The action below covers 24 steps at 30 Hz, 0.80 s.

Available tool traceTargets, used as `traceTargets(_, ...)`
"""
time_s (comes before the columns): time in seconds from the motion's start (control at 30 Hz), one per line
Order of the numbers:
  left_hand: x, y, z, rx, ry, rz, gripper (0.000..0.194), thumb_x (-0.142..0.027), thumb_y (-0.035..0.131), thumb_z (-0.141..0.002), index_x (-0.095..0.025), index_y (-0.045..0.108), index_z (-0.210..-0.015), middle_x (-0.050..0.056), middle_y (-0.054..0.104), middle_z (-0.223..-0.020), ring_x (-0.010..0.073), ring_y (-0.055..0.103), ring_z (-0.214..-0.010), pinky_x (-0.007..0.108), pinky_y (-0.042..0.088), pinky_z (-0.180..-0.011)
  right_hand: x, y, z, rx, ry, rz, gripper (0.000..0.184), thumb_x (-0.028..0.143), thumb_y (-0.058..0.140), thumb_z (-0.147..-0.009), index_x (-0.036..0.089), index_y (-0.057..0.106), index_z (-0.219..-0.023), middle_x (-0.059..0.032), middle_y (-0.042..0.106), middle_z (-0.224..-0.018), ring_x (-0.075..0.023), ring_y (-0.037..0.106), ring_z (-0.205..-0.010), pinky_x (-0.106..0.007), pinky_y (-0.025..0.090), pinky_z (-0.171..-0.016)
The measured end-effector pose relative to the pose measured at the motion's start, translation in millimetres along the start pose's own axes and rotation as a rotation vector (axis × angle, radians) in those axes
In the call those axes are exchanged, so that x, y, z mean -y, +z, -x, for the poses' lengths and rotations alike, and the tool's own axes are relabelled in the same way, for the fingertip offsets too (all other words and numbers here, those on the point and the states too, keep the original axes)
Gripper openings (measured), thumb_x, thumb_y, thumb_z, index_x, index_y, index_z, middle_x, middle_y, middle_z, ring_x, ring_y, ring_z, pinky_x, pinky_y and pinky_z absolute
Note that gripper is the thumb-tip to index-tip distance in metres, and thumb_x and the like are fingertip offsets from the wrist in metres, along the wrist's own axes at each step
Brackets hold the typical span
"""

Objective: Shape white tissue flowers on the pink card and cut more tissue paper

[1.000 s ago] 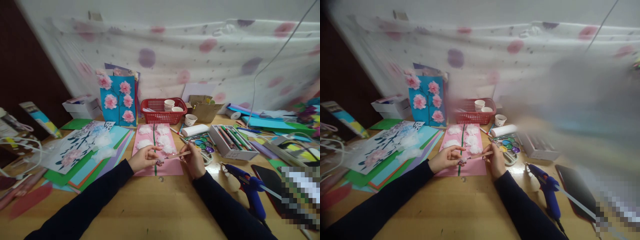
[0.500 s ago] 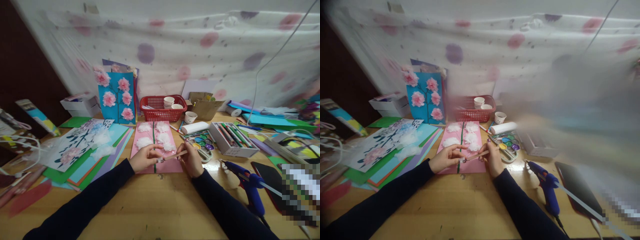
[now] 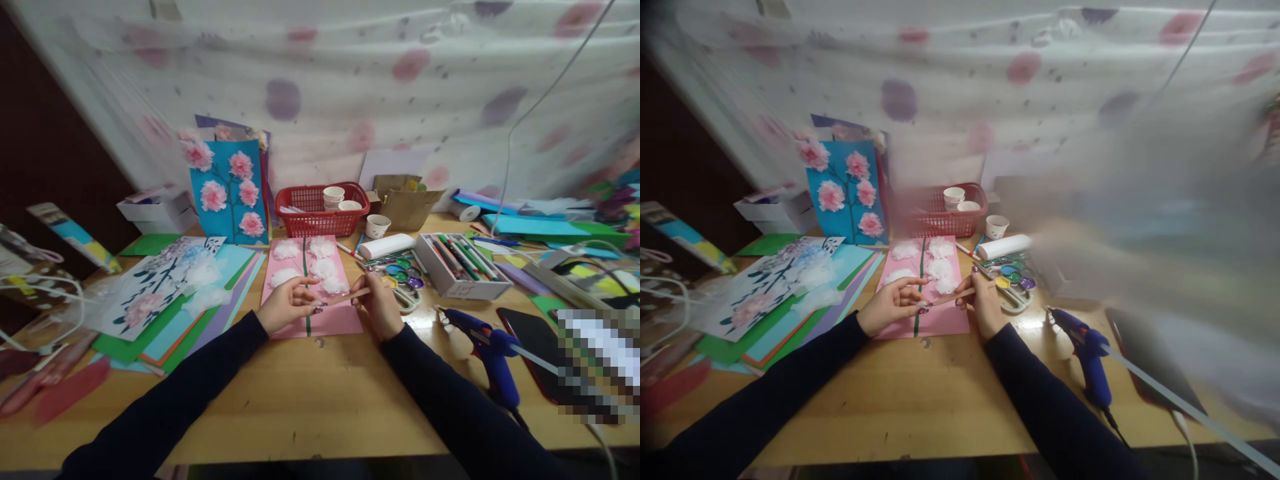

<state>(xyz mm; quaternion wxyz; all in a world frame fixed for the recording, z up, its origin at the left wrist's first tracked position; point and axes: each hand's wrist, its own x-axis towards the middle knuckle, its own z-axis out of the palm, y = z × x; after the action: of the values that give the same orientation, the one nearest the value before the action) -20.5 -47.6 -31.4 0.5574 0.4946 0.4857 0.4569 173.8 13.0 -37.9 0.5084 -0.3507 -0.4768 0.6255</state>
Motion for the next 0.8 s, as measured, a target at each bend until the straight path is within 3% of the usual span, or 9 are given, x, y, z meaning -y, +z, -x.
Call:
traceTargets(0.2, -8.7, -3.5, -5.4, -0.096, 0.071, -0.140, 0.051, -0.017, 0.075, -0.060, -0.014, 0.052, -0.105, 0.000, 0.062, -0.080, 0.0105, 0.063, -0.069, 0.029, 0.050, -0.074, 4.4, -17.4, -10.1, -0.232, -0.266, 0.126, 0.047, 0.050, 0.045, -0.081, 0.018, 0.055, -0.048, 0.0010, 0.048, -0.037, -0.0086, 0.043, -0.033, -0.021, 0.032, -0.035)
traceTargets(0.4, -22.4, 5.0, -14.4, -0.077, 0.100, -0.220, 0.055, -0.016, 0.072, -0.063, -0.013, 0.047, -0.112, 0.004, 0.068, -0.079, 0.0148, 0.066, -0.075, 0.032, 0.051, -0.075, -3.8, -21.7, -10.1, -0.163, -0.339, 0.322, 0.052, 0.054, 0.041, -0.084, 0.018, 0.056, -0.050, 0.0013, 0.048, -0.036, -0.0091, 0.043, -0.033, -0.023, 0.032, -0.038)
traceTargets(0.57, -22.0, 18.0, -23.7, -0.061, 0.173, -0.429, 0.049, -0.015, 0.067, -0.068, -0.014, 0.050, -0.114, 0.007, 0.071, -0.082, 0.0198, 0.068, -0.080, 0.033, 0.051, -0.075, -7.5, -22.1, -12.0, -0.197, -0.366, 0.378, 0.053, 0.055, 0.039, -0.086, 0.018, 0.057, -0.053, 0.0011, 0.051, -0.039, -0.0098, 0.046, -0.036, -0.023, 0.035, -0.042)
traceTargets(0.8, -17.2, 31.5, -37.7, -0.018, 0.319, -0.765, 0.042, -0.010, 0.060, -0.073, -0.016, 0.051, -0.114, 0.005, 0.071, -0.085, 0.0167, 0.067, -0.081, 0.032, 0.049, -0.080, -9.1, -22.1, -14.4, -0.169, -0.382, 0.409, 0.055, 0.058, 0.035, -0.087, 0.019, 0.057, -0.056, 0.0008, 0.053, -0.043, -0.0104, 0.049, -0.040, -0.023, 0.037, -0.044)
